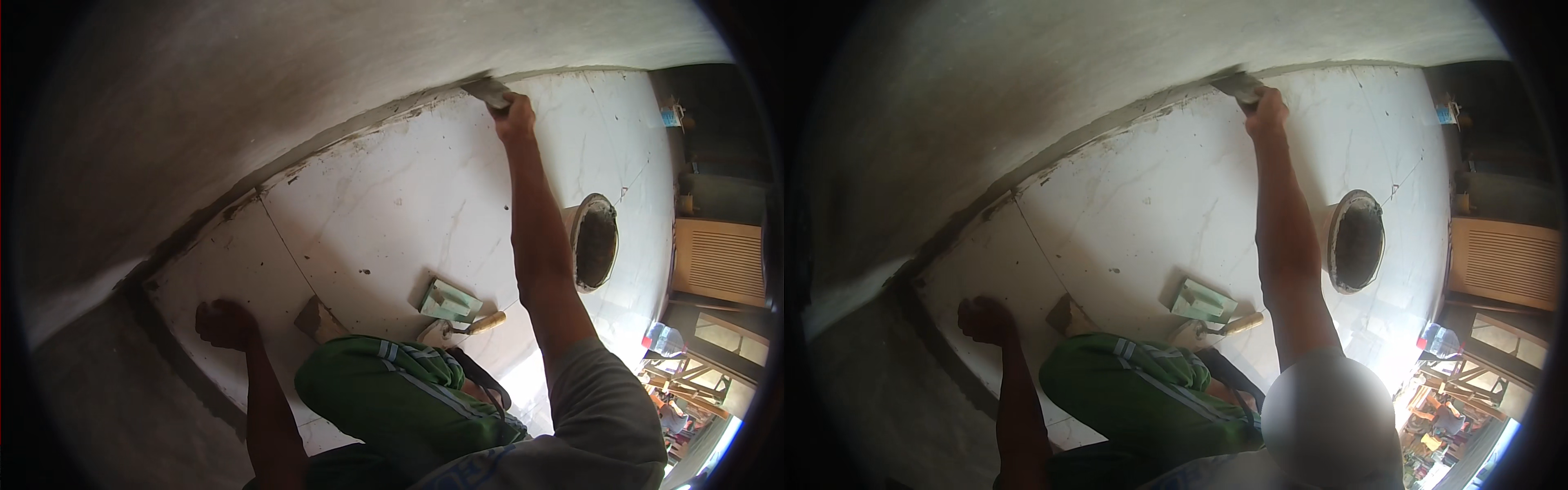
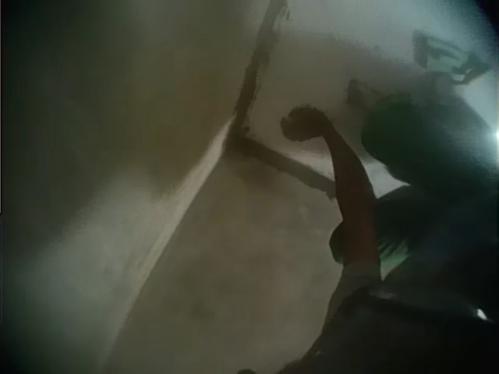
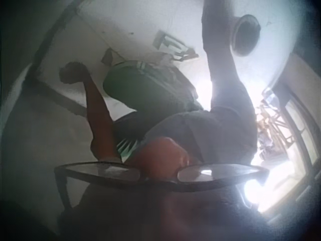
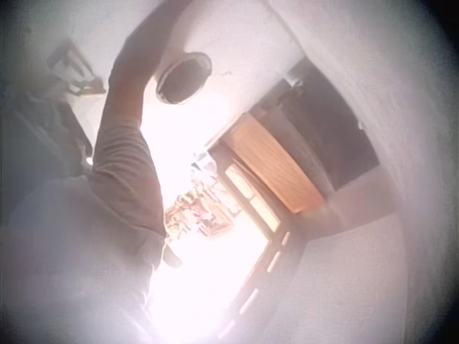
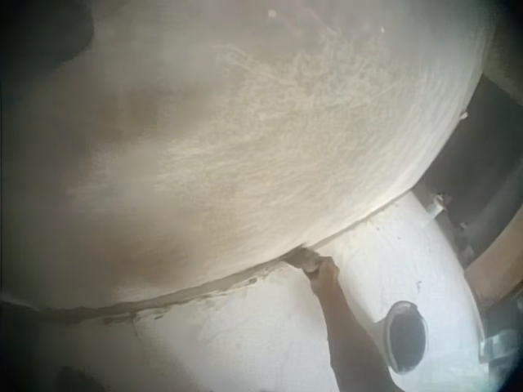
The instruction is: The person applies plaster to the joints between the wall and ceiling using a putty knife, scraping and smoothing the material. They repeatedly dip the tool into a bucket to gather more plaster while working around the corner of the room.
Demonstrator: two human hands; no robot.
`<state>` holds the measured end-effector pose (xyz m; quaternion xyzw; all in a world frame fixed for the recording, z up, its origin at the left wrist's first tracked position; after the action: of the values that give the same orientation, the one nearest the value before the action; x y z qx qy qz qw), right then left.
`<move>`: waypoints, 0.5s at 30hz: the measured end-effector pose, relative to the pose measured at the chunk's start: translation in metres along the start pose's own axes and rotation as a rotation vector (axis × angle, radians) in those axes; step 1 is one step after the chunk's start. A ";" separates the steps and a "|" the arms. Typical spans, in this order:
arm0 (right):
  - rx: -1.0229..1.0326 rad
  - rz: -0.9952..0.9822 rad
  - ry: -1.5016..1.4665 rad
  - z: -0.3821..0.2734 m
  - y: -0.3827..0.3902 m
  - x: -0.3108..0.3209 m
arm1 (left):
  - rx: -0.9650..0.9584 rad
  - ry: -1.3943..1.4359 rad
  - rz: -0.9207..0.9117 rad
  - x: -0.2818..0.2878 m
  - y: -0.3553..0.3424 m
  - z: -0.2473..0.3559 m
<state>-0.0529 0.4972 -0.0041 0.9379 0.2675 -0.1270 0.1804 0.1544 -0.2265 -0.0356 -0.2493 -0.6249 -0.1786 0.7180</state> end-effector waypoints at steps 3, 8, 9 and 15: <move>-0.001 0.037 0.109 -0.010 0.020 -0.017 | -0.024 -0.007 0.047 0.002 -0.005 -0.009; 0.059 -0.079 0.203 -0.025 0.002 -0.050 | 0.003 0.030 -0.006 -0.005 0.001 -0.002; 0.054 -0.080 0.202 -0.025 0.002 -0.053 | -0.011 0.011 0.017 -0.006 0.001 0.000; 0.577 -0.471 0.667 -0.068 0.001 -0.017 | -0.018 -0.016 0.007 -0.005 -0.001 -0.005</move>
<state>-0.0565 0.5165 0.0632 0.8533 0.4691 0.0739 -0.2156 0.1567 -0.2303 -0.0406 -0.2595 -0.6279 -0.1797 0.7114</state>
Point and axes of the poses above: each hand's wrist, its own y-axis away from the middle knuckle, its own x-axis out of the back of the hand, z = x × y, the point moved 4 cm from there along -y, towards the middle knuckle, and after that the axes turned 8 degrees about x, right-handed, at the moved point
